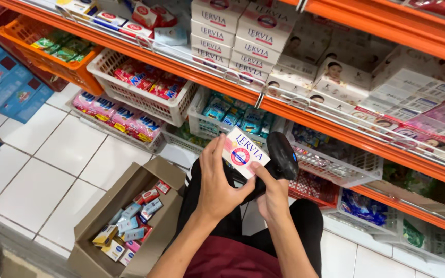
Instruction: The person scans boxed items from store shelves and a cardboard box using a handheld barcode scanner.
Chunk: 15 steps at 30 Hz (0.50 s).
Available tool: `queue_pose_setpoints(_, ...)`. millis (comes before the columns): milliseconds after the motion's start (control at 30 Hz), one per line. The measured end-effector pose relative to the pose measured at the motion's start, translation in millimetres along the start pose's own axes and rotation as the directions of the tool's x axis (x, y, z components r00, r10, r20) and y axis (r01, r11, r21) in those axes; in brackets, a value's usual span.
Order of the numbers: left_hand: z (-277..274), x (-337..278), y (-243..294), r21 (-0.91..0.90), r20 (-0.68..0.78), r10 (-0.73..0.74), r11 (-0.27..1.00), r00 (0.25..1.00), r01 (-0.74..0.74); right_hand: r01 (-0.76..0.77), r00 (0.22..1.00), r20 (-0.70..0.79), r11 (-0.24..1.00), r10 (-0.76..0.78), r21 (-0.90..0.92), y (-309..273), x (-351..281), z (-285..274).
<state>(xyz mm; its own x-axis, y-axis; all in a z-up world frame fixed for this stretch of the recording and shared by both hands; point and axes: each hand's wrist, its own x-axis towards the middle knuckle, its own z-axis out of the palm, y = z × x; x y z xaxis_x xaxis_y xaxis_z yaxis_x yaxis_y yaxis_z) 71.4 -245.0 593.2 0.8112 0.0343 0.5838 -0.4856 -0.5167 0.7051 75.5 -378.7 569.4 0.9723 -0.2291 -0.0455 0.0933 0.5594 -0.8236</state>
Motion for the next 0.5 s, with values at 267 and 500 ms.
queue_pose_setpoints(267, -14, 105, -9, 0.076, -0.308, 0.130, 0.991, 0.942, -0.112, -0.105, 0.993, -0.047, 0.989, 0.110, 0.102, 12, 17, -20)
queue_pose_setpoints(500, 0, 204, -20, 0.058, -0.408, 0.217, 0.976, 0.887, -0.212, -0.090, 0.996, 0.014, 0.992, 0.089, 0.094, 40, 26, -41)
